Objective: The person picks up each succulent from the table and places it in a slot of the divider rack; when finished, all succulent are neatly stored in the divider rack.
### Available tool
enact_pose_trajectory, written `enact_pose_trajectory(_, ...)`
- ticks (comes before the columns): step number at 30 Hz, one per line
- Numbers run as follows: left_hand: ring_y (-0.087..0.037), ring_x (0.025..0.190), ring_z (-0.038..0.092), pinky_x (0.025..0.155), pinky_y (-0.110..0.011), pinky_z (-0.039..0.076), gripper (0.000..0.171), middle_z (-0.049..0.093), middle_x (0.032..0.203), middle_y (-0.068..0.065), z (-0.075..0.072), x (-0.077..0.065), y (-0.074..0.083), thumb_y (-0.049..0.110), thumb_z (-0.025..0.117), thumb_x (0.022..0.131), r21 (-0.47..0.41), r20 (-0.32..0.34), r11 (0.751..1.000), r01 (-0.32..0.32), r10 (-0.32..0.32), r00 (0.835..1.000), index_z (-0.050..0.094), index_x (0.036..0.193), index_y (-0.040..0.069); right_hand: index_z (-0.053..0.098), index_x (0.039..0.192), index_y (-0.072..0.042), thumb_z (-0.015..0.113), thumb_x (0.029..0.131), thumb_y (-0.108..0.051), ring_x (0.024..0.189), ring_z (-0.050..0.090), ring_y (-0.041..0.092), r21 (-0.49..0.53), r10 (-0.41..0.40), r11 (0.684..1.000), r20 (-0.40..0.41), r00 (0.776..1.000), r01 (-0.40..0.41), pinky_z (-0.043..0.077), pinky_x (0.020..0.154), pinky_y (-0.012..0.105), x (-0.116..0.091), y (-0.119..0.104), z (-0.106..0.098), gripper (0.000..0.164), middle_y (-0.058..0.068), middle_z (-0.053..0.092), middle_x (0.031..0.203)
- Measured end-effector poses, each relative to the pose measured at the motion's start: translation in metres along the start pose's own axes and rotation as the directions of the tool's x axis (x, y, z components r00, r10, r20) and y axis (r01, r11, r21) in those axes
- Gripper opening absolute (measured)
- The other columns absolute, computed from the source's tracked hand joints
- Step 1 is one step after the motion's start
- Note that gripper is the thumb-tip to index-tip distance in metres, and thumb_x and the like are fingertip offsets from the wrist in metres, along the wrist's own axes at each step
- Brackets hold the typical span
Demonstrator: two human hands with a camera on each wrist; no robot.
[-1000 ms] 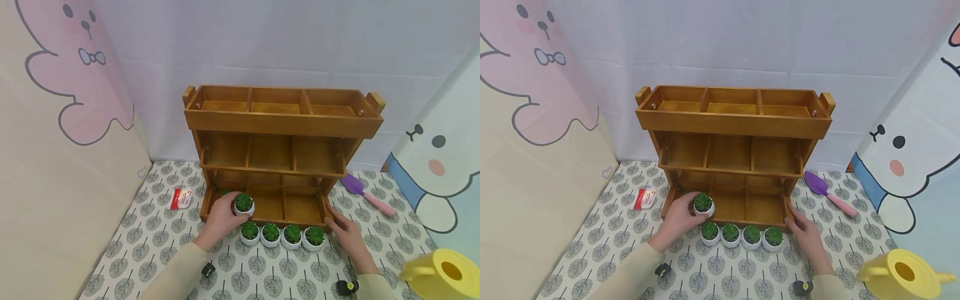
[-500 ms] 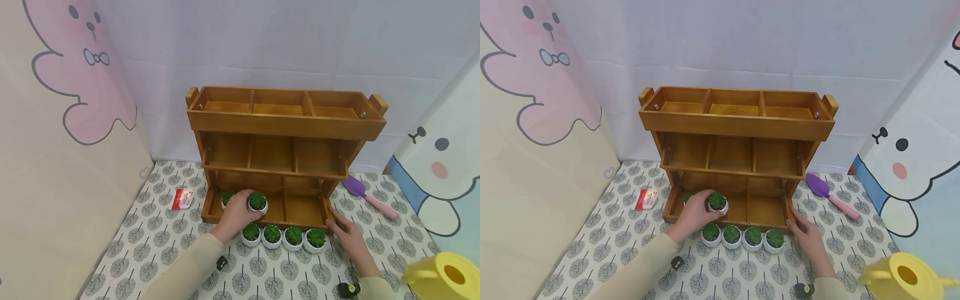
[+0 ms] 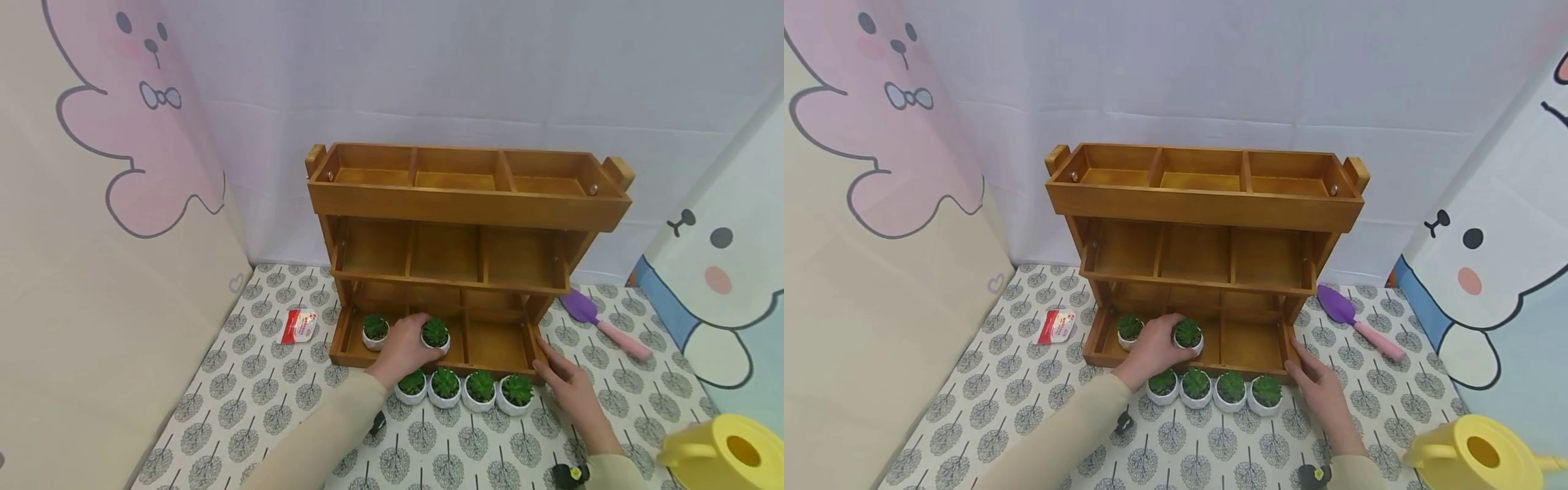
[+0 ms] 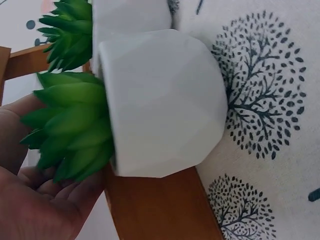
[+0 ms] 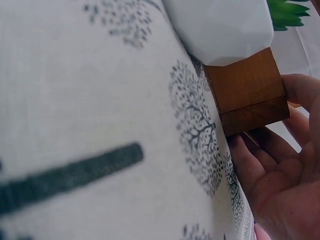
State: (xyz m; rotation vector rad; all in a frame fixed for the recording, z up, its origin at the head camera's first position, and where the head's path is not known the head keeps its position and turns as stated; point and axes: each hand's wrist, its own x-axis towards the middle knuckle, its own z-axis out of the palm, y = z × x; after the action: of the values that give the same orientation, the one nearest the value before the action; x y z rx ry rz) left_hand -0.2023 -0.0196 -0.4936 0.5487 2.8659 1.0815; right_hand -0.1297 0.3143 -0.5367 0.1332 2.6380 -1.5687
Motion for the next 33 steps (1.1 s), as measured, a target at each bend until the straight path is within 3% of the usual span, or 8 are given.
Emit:
enact_pose_trajectory(5, -0.03, 0.107, 0.067, 0.09, -0.045, 0.056, 0.059, 0.071, 0.118, -0.01, 0.007, 0.006, 0.0, 0.033, 0.089, 0.081, 0.074, 0.024, 0.997, 0.001, -0.003, 1.0, 0.067, 0.129, 0.005, 0.032, 0.165, -0.02, 0.056, 0.108, -0.044, 0.15, 0.03, 0.047, -0.002, 0.005, 1.0, -0.006, 1.0, -0.005, 0.032, 0.116, 0.059, 0.0, 0.0, 0.0, 0.066, 0.021, 0.027, 0.167)
enact_pose_trajectory(13, -0.032, 0.113, 0.065, 0.096, -0.045, 0.054, 0.065, 0.068, 0.123, -0.014, 0.014, 0.011, 0.002, 0.031, 0.09, 0.083, 0.102, 0.095, 0.994, 0.034, -0.043, 0.995, 0.063, 0.133, 0.001, 0.033, 0.165, -0.019, 0.057, 0.108, -0.044, 0.149, 0.03, 0.048, -0.014, 0.009, 1.0, -0.011, 1.0, -0.01, 0.032, 0.116, 0.061, -0.001, 0.001, 0.001, 0.066, 0.023, 0.028, 0.166)
enact_pose_trajectory(26, -0.03, 0.11, 0.065, 0.095, -0.043, 0.056, 0.064, 0.066, 0.122, -0.014, 0.014, 0.019, 0.0, 0.026, 0.092, 0.082, 0.073, 0.112, 0.995, 0.063, -0.071, 0.991, 0.062, 0.132, 0.001, 0.033, 0.164, -0.018, 0.056, 0.108, -0.042, 0.15, 0.029, 0.048, -0.041, -0.004, 0.999, -0.02, 1.0, 0.003, 0.028, 0.117, 0.064, 0.0, 0.0, 0.002, 0.065, 0.018, 0.03, 0.166)
enact_pose_trajectory(33, -0.03, 0.111, 0.064, 0.095, -0.044, 0.055, 0.063, 0.065, 0.122, -0.013, 0.012, 0.017, -0.002, 0.027, 0.091, 0.083, 0.04, 0.11, 0.998, 0.045, -0.05, 0.993, 0.061, 0.133, 0.002, 0.034, 0.164, -0.018, 0.057, 0.108, -0.042, 0.149, 0.029, 0.048, -0.038, -0.009, 0.999, -0.026, 1.0, 0.008, 0.029, 0.117, 0.064, 0.001, 0.002, 0.002, 0.065, 0.018, 0.03, 0.166)
